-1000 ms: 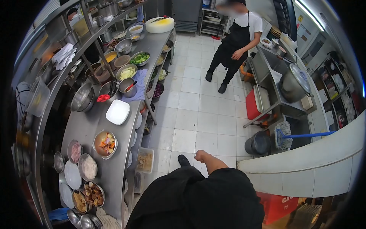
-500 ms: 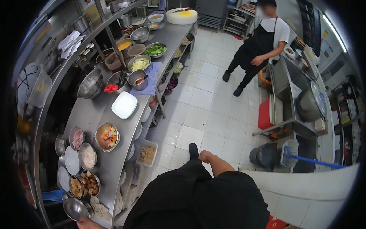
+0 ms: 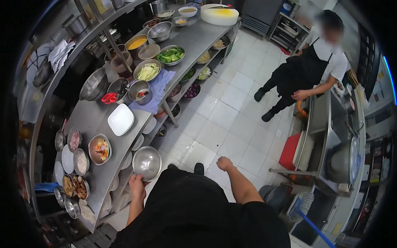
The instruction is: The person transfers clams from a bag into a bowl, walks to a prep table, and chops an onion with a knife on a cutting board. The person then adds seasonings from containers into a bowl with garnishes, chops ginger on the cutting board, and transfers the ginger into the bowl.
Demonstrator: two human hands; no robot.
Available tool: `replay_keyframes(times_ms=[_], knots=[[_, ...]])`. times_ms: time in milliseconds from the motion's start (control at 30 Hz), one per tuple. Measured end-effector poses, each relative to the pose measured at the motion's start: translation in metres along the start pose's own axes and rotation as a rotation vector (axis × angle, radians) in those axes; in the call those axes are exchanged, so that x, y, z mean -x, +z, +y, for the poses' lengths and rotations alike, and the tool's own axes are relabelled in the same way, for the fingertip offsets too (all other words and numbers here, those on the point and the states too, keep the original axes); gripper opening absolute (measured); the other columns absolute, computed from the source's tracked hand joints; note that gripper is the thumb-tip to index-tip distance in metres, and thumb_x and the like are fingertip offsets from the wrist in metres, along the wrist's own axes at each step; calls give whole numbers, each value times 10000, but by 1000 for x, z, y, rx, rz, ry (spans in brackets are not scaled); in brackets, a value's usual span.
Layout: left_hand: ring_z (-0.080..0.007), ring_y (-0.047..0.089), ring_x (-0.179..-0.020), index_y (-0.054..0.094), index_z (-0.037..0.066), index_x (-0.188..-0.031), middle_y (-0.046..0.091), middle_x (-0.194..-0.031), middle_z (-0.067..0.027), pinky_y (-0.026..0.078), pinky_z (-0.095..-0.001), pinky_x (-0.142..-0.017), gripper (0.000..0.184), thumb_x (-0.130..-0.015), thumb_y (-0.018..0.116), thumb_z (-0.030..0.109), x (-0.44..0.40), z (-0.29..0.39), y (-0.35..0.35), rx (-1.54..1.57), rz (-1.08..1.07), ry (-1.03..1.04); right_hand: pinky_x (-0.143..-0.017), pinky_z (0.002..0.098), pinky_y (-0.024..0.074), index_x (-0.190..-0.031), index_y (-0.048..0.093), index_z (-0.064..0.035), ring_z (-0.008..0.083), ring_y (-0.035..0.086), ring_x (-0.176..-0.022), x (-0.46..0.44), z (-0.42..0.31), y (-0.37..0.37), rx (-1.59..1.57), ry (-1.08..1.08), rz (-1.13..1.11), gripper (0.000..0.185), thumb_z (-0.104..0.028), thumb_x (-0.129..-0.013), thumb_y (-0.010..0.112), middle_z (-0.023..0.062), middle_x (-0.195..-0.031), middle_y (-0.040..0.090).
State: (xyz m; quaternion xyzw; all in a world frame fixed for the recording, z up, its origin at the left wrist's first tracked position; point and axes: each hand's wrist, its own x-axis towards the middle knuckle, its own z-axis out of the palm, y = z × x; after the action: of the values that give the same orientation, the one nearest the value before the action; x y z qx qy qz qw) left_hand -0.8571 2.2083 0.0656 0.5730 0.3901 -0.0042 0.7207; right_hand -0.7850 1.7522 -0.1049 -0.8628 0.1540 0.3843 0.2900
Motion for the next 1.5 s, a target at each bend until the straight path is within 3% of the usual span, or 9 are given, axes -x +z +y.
replay_keyframes(times_ms=[67, 100, 333, 500, 733, 867, 1100, 1400, 1500], knots=[[-240, 708, -768, 608, -25, -960, 668, -912, -132, 652, -394, -634, 117, -891, 596, 68, -11, -13, 14, -31, 16, -36, -577, 373, 593, -1228, 691, -12, 240, 702, -629, -13, -8, 3, -44, -38, -37, 419, -218, -880, 582, 156, -800, 725], [-247, 712, -768, 613, -33, -975, 673, -924, -139, 651, -389, -615, 132, -890, 590, 65, -22, -25, 12, -82, 27, -84, -771, 464, 589, -1033, 732, 6, 366, 732, -756, -1, -26, -2, -90, -19, -48, 366, -248, -866, 529, 238, -930, 736], [-278, 706, -707, 630, -48, -1002, 676, -858, -146, 636, -386, -537, 203, -834, 577, 52, -108, -148, -75, -241, 313, -342, -900, 506, 543, -1116, 730, -43, 401, 695, -1058, -69, -64, -23, 398, -414, -328, 385, -315, -880, 595, 228, -1100, 731], [-315, 702, -686, 612, -78, -1082, 678, -913, -193, 635, -383, -485, 259, -858, 554, 39, -109, -152, -73, -82, 645, -517, -1031, 450, 500, -1290, 678, -82, 354, 627, -1236, -110, -145, -135, 693, -295, -488, 476, -362, -906, 657, 184, -1287, 682], [-225, 593, -556, 540, 5, -856, 587, -754, -113, 581, -362, -462, 111, -753, 561, -34, -182, -145, 62, 100, 415, -345, -993, 487, 516, -1169, 713, -53, 390, 632, -1184, -244, -194, -265, 944, -406, -278, 365, -237, -944, 491, 187, -1284, 669], [-227, 681, -761, 576, -3, -961, 647, -858, -129, 641, -362, -598, 107, -889, 619, 63, -201, -111, 161, 199, 343, -338, -985, 500, 513, -1099, 718, -20, 405, 642, -1147, -280, -233, -309, 1015, -391, -321, 399, -288, -976, 449, 230, -1182, 692], [-180, 624, -621, 556, 20, -903, 627, -807, -98, 615, -346, -557, 130, -902, 645, 115, -163, -123, 254, 296, 586, -369, -1028, 517, 486, -1131, 716, 38, 439, 645, -1148, -343, -316, -331, 1166, -498, -476, 594, -448, -1028, 389, 274, -1202, 683], [-245, 672, -792, 599, -37, -1126, 645, -1009, -148, 614, -312, -638, 249, -926, 568, 108, -55, -161, 424, 812, 1205, -464, -1003, 509, 504, -1129, 690, 65, 427, 661, -1122, -473, -369, -359, 1166, -705, -568, 436, -284, -928, 523, 289, -1183, 684], [-268, 667, -830, 601, -58, -1169, 641, -1065, -153, 616, -327, -662, 273, -954, 559, 105, -42, -206, 470, 397, 976, -527, -1012, 498, 507, -1203, 650, 68, 420, 655, -1152, -501, -358, -386, 1134, -675, -516, 446, -240, -896, 551, 290, -1214, 673]])
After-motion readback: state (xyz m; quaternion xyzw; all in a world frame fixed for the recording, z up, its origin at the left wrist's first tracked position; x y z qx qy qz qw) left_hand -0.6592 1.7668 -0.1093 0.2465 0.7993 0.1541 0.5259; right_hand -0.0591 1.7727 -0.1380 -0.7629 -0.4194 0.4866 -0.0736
